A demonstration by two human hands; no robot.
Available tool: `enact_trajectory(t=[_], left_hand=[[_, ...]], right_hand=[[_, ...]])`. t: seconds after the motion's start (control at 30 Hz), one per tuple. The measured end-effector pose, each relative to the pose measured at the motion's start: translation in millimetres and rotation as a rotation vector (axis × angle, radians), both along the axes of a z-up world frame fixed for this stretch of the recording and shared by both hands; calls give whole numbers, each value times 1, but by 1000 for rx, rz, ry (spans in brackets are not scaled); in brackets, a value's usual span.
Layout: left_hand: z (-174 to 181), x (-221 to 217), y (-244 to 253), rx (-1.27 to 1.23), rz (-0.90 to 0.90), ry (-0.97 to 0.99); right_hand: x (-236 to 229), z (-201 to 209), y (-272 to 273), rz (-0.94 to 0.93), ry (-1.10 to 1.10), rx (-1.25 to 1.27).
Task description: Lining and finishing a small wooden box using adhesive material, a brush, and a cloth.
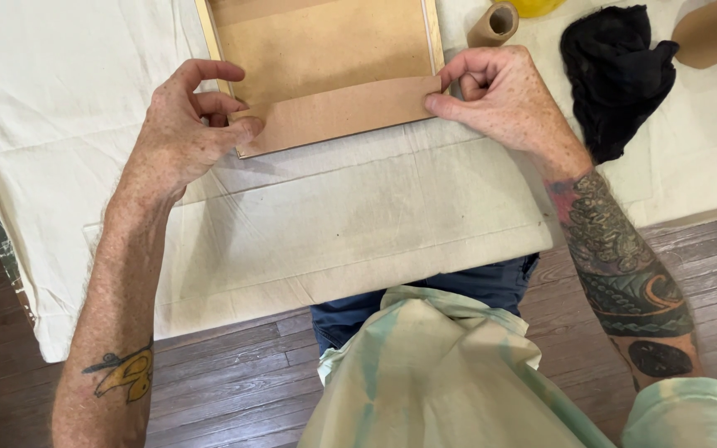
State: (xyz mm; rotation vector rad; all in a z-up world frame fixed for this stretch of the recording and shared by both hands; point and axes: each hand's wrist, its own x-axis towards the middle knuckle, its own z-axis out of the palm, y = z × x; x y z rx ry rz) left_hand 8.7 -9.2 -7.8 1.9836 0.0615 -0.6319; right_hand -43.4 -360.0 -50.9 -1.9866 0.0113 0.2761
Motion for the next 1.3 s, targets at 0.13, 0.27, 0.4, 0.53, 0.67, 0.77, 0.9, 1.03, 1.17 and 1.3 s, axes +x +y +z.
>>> enact_trajectory(t=[0.13, 0.27, 0.4, 0.53, 0.67, 0.77, 0.9, 1.03, 1.17, 1.3], left_hand=[[-4, 1, 1, 9, 10, 0], [-6, 0, 1, -16, 20, -10], [-5, 1, 1, -8, 21, 2], [-10, 1, 3, -34, 32, 8], [-7, 1, 2, -19, 32, 9], [-12, 1, 5, -20, 19, -7], [-11, 1, 4, -31, 10, -10], [-6, -1, 3, -9, 18, -7], [-4, -1, 0, -11, 47, 13], [-5, -1, 0, 12, 43, 11]], right_hand=[[-2, -1, 0, 0, -17, 6], [-3, -2, 1, 5, -43, -10], [-2, -2, 0, 10, -56, -14], [-3, -5, 0, 2, -45, -3], [-3, -8, 0, -8, -57, 23], [-4, -8, -1, 4, -68, 10], [-5, -9, -1, 5, -87, 5], [-13, 3, 5, -21, -80, -34], [-32, 33, 18, -95, -139, -103], [-44, 26, 6, -104, -138, -94]])
